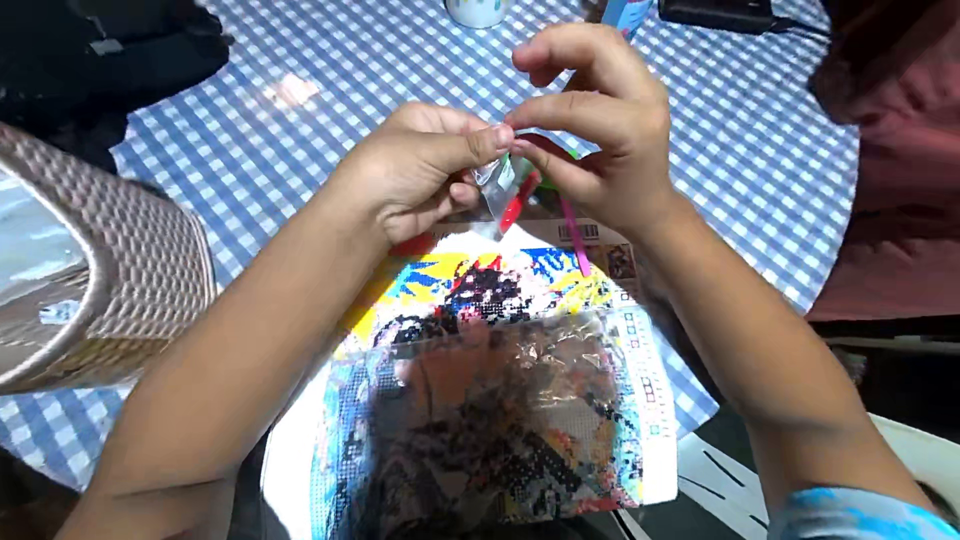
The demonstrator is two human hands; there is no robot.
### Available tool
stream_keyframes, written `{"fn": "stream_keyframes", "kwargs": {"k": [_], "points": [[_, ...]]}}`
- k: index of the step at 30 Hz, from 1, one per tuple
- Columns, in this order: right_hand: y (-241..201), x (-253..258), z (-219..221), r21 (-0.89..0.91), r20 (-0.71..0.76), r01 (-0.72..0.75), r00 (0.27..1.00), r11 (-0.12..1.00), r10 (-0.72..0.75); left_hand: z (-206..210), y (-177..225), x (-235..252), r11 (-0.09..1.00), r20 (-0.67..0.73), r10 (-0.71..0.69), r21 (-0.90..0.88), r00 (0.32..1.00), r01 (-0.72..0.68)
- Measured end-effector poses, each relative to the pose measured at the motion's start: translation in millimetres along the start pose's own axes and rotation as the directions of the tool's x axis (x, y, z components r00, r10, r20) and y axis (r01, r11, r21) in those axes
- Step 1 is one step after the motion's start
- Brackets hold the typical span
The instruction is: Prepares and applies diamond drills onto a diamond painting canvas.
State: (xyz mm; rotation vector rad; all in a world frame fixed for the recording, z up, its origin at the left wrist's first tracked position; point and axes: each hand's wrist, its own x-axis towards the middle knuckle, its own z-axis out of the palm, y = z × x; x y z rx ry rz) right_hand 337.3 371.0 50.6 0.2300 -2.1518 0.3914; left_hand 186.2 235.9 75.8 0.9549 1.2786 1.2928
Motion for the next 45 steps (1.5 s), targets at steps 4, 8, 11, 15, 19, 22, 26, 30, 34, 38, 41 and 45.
{"fn": "stream_keyframes", "kwargs": {"k": [4, 8, 11, 15, 19, 22, 26, 30, 34, 38, 41, 45], "points": [[-1, -3, 2, -0.169, -0.045, 0.114, 0.991, 0.979, -0.124, 5, 1, 2, 0.976, 0.040, -0.155, -0.147, 0.987, 0.159], [-7, -4, 4, -0.241, 0.064, 0.231, 0.973, 0.942, -0.222, 6, 1, -5, 0.996, -0.088, -0.075, 0.030, 0.993, 0.078], [-11, -2, 4, -0.152, 0.157, 0.185, 0.974, 0.971, -0.161, -2, 0, -7, 0.956, -0.161, 0.143, 0.278, 0.977, -0.094], [-15, 1, -1, -0.001, 0.273, 0.106, 0.956, 0.994, -0.102, -16, -4, -5, 0.809, -0.074, 0.406, 0.493, 0.911, -0.320], [-18, 2, -4, 0.182, 0.305, 0.008, 0.950, 0.983, -0.065, -19, -6, -2, 0.869, 0.044, 0.372, 0.336, 0.927, -0.364], [-20, 2, -4, 0.237, 0.264, -0.039, 0.964, 0.971, -0.026, -14, -11, -3, 0.944, 0.110, 0.319, 0.053, 0.941, -0.326], [-23, 3, -11, 0.223, 0.224, -0.094, 0.974, 0.970, 0.042, -16, -18, -4, 0.943, 0.275, 0.324, -0.024, 0.905, -0.331], [-25, 4, -16, 0.215, 0.228, -0.157, 0.968, 0.964, 0.107, -18, -20, -1, 0.918, 0.315, 0.370, 0.023, 0.874, -0.397], [-24, 4, -17, 0.263, 0.245, -0.188, 0.962, 0.946, 0.123, -22, -23, 2, 0.898, 0.285, 0.402, 0.062, 0.870, -0.436], [-26, 6, -18, 0.227, 0.268, -0.214, 0.951, 0.950, 0.151, -18, -24, 1, 0.888, 0.262, 0.399, 0.131, 0.879, -0.442], [-26, 7, -21, 0.193, 0.323, -0.214, 0.935, 0.958, 0.144, -15, -23, 0, 0.882, 0.247, 0.363, 0.219, 0.898, -0.417], [-25, 7, -21, 0.189, 0.364, -0.207, 0.923, 0.960, 0.127, -14, -24, 0, 0.904, 0.282, 0.319, 0.195, 0.905, -0.380]]}}
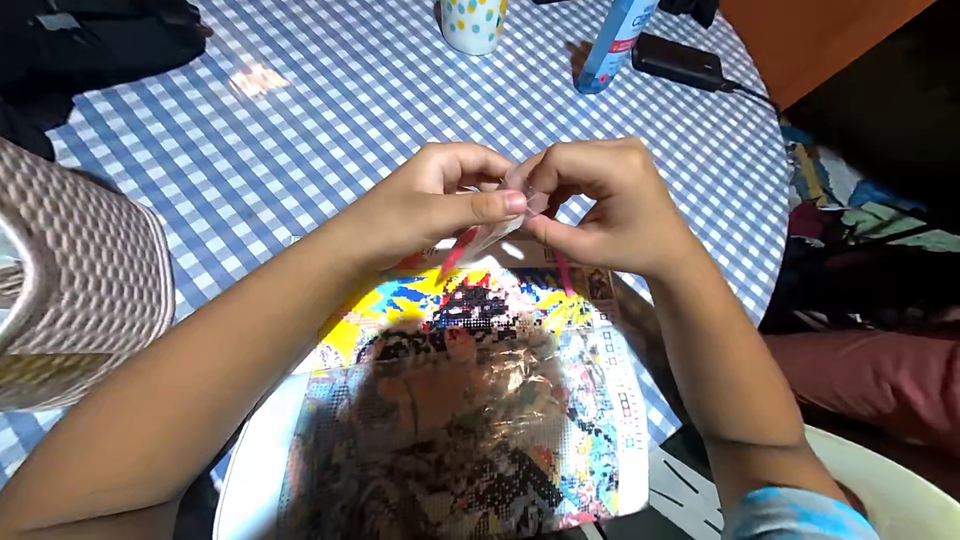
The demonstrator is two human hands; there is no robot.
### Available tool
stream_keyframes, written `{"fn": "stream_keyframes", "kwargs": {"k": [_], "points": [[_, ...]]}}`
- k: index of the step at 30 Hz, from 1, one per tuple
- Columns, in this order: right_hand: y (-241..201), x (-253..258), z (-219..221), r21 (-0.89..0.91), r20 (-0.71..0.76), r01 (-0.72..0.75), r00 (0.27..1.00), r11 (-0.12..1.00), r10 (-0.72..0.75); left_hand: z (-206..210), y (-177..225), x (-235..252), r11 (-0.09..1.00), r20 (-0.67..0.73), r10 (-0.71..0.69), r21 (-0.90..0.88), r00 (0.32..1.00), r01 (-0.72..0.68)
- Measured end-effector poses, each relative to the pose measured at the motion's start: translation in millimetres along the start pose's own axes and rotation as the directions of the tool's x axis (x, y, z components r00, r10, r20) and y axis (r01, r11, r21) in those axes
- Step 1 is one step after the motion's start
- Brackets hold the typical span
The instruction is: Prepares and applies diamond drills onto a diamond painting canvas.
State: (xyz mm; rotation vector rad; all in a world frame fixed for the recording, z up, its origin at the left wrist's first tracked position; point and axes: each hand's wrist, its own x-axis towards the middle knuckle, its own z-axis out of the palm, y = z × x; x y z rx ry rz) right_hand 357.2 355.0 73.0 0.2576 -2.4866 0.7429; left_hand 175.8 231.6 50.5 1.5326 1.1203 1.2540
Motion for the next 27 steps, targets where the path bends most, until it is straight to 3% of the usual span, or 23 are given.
{"fn": "stream_keyframes", "kwargs": {"k": [5, 8, 10, 12, 15, 18, 23, 27], "points": [[-2, 1, 4, 0.004, -0.012, -0.048, 0.999, 0.999, 0.048, 6, -8, 0, 0.992, -0.071, 0.126, 0.009, 0.990, -0.125], [4, 2, 5, 0.081, -0.096, -0.021, 0.995, 0.997, 0.029, 4, -10, 0, 0.975, -0.142, 0.220, 0.055, 0.965, -0.214], [15, 0, 2, 0.026, -0.138, -0.051, 0.989, 0.998, 0.054, 0, -12, 1, 0.961, -0.176, 0.273, 0.091, 0.946, -0.260], [28, -6, -4, -0.166, -0.121, -0.240, 0.967, 0.956, 0.222, -5, -15, 2, 0.947, -0.185, 0.319, 0.112, 0.930, -0.302], [45, -11, -5, -0.345, -0.003, -0.548, 0.813, 0.762, 0.583, -14, -23, 4, 0.927, -0.134, 0.368, 0.135, 0.920, -0.351], [56, -10, 3, -0.428, 0.062, -0.614, 0.712, 0.663, 0.699, -23, -30, 3, 0.906, -0.053, 0.386, 0.208, 0.921, -0.368], [56, -9, 9, -0.398, 0.081, -0.578, 0.751, 0.712, 0.655, -32, -38, 2, 0.855, -0.009, 0.364, 0.399, 0.931, -0.331], [55, -10, 16, -0.375, 0.143, -0.456, 0.832, 0.807, 0.536, -39, -41, 2, 0.682, 0.073, 0.406, 0.639, 0.911, -0.355]]}}
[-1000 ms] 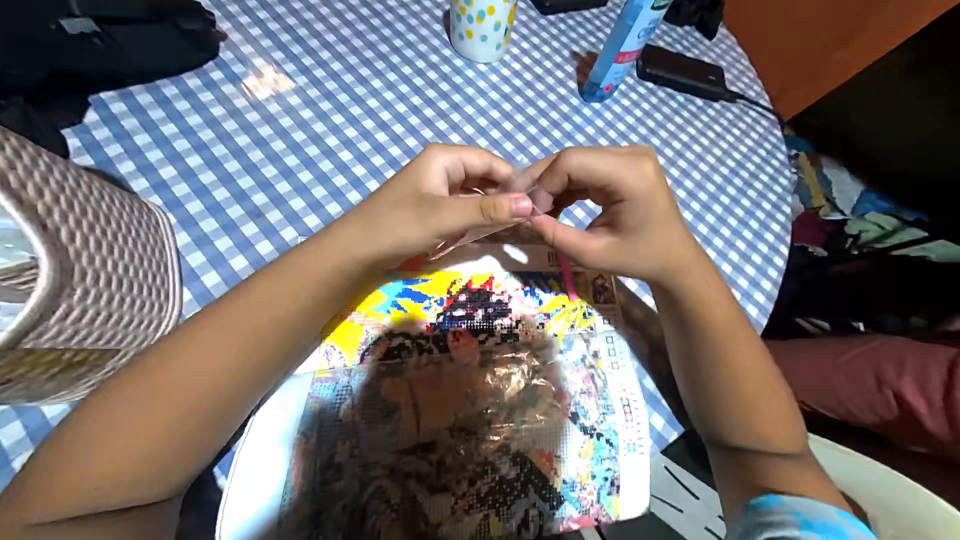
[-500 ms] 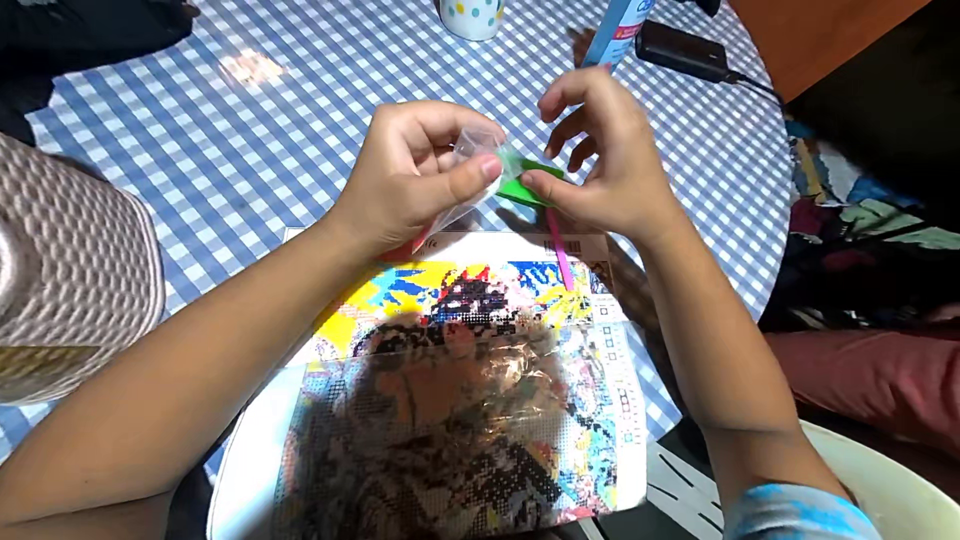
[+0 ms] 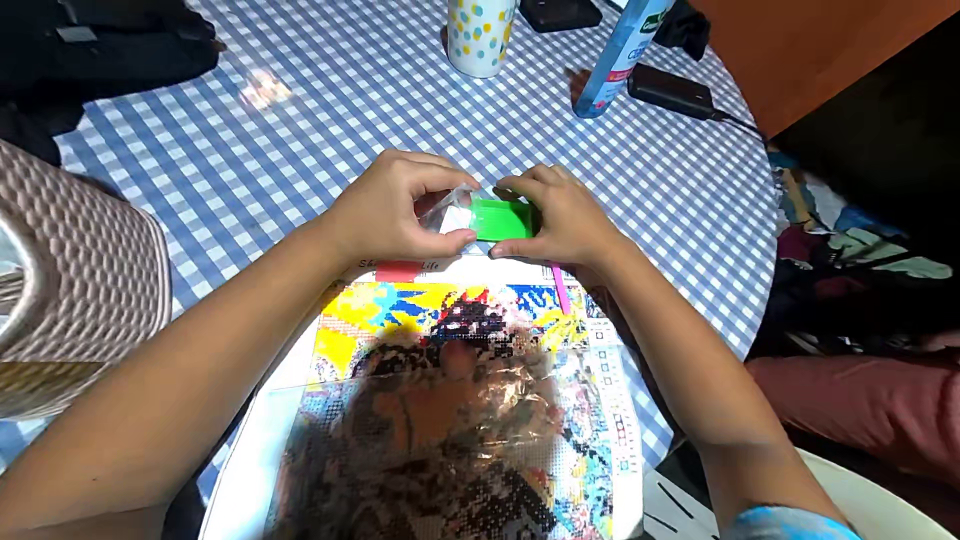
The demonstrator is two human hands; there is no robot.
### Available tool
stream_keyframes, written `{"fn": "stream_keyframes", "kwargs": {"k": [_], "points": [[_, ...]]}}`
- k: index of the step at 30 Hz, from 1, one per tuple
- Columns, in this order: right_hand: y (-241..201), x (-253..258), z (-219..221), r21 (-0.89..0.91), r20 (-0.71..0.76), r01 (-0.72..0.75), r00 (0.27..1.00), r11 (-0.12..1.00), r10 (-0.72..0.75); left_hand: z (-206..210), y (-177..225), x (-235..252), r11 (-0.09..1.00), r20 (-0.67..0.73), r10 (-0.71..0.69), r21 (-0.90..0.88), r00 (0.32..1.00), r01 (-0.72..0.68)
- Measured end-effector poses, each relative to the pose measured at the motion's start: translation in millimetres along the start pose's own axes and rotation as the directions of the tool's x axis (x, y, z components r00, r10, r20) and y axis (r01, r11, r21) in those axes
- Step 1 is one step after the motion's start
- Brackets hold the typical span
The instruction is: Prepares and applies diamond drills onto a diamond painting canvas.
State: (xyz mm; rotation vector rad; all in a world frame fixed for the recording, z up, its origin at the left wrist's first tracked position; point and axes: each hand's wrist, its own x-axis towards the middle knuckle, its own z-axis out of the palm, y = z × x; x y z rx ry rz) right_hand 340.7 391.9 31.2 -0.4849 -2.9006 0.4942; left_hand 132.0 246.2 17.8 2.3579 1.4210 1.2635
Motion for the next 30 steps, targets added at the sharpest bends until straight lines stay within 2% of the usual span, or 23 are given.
{"fn": "stream_keyframes", "kwargs": {"k": [4, 7, 11, 16, 30], "points": [[3, -2, 0, 0.001, -0.076, 0.079, 0.994, 0.997, -0.078, -4, 2, 1, 0.974, 0.121, 0.012, 0.223, 0.993, -0.039], [2, -2, 0, 0.013, -0.059, 0.077, 0.995, 0.997, -0.076, -3, 3, 1, 0.953, 0.199, -0.047, 0.302, 0.979, -0.015], [1, -1, 4, 0.010, -0.031, 0.090, 0.995, 0.996, -0.090, 2, 6, 4, 0.928, 0.211, -0.089, 0.372, 0.974, 0.005], [1, 0, 4, 0.012, -0.027, 0.096, 0.995, 0.995, -0.095, 3, 7, 9, 0.910, 0.197, -0.147, 0.411, 0.969, 0.054], [0, 1, 6, -0.010, 0.018, 0.075, 0.997, 0.997, -0.074, 2, 16, 18, 0.876, 0.310, -0.249, 0.476, 0.918, 0.078]]}}
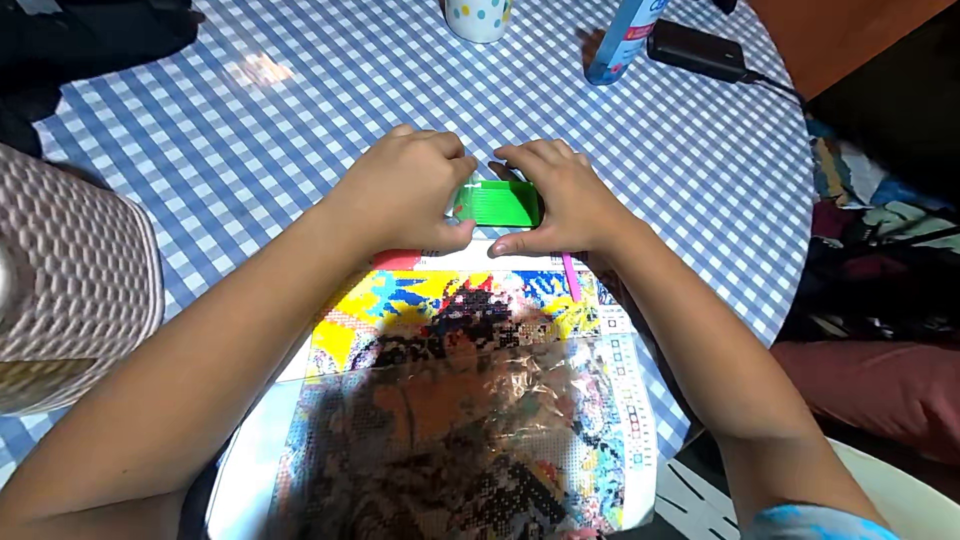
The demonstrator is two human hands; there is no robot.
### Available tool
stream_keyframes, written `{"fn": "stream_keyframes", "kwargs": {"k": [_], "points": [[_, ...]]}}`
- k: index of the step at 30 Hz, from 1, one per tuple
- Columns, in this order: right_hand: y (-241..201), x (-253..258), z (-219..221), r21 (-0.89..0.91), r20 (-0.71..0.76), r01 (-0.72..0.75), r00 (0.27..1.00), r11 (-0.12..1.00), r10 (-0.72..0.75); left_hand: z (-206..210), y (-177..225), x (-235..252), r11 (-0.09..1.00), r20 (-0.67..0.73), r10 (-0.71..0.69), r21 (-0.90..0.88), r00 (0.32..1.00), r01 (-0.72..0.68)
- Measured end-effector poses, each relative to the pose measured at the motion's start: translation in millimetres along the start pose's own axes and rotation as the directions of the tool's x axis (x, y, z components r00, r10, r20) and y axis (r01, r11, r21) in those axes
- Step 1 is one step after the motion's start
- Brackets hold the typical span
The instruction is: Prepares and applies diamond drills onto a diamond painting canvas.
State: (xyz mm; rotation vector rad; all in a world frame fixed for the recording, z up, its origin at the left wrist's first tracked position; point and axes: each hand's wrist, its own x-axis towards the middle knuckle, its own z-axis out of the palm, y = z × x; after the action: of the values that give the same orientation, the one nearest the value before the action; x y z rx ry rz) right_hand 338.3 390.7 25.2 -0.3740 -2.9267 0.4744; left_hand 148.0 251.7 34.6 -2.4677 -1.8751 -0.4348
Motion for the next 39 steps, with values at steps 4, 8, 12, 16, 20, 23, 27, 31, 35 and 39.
{"fn": "stream_keyframes", "kwargs": {"k": [4, 8, 12, 16, 20, 23, 27, 31, 35, 39], "points": [[-1, 1, -1, 0.000, 0.020, -0.016, 1.000, 1.000, 0.016, -1, 0, 1, 1.000, 0.009, -0.001, 0.017, 1.000, 0.001], [-1, 1, -1, -0.009, 0.023, -0.011, 1.000, 1.000, 0.012, -5, 3, 3, 0.999, 0.073, -0.033, 0.039, 0.997, 0.030], [-1, 2, -1, -0.011, 0.024, -0.015, 1.000, 1.000, 0.015, -8, 6, 4, 0.998, 0.076, -0.033, 0.055, 0.997, 0.029], [-1, 2, -1, -0.015, 0.028, -0.014, 0.999, 1.000, 0.015, -9, 6, 4, 0.998, 0.089, -0.046, 0.052, 0.995, 0.042], [-1, 2, -1, -0.013, 0.031, -0.013, 0.999, 1.000, 0.013, -8, 5, 4, 0.997, 0.086, -0.055, 0.059, 0.995, 0.050], [-2, 2, -2, -0.011, 0.037, -0.019, 0.999, 1.000, 0.020, -10, 7, 5, 0.994, 0.138, -0.085, 0.073, 0.987, 0.076], [-3, 3, -2, -0.015, 0.052, -0.033, 0.998, 0.999, 0.033, -13, 8, 6, 0.992, 0.178, -0.108, 0.077, 0.978, 0.095], [-2, 3, -2, -0.019, 0.047, -0.027, 0.999, 0.999, 0.028, -13, 8, 7, 0.992, 0.193, -0.116, 0.067, 0.974, 0.105], [-2, 3, -2, -0.019, 0.054, -0.028, 0.998, 0.999, 0.029, -12, 7, 6, 0.994, 0.160, -0.107, 0.043, 0.981, 0.101], [1, 3, -6, 0.014, 0.061, -0.019, 0.998, 1.000, 0.018, -6, 1, 4, 0.997, 0.055, -0.050, -0.058, 0.997, 0.053]]}}
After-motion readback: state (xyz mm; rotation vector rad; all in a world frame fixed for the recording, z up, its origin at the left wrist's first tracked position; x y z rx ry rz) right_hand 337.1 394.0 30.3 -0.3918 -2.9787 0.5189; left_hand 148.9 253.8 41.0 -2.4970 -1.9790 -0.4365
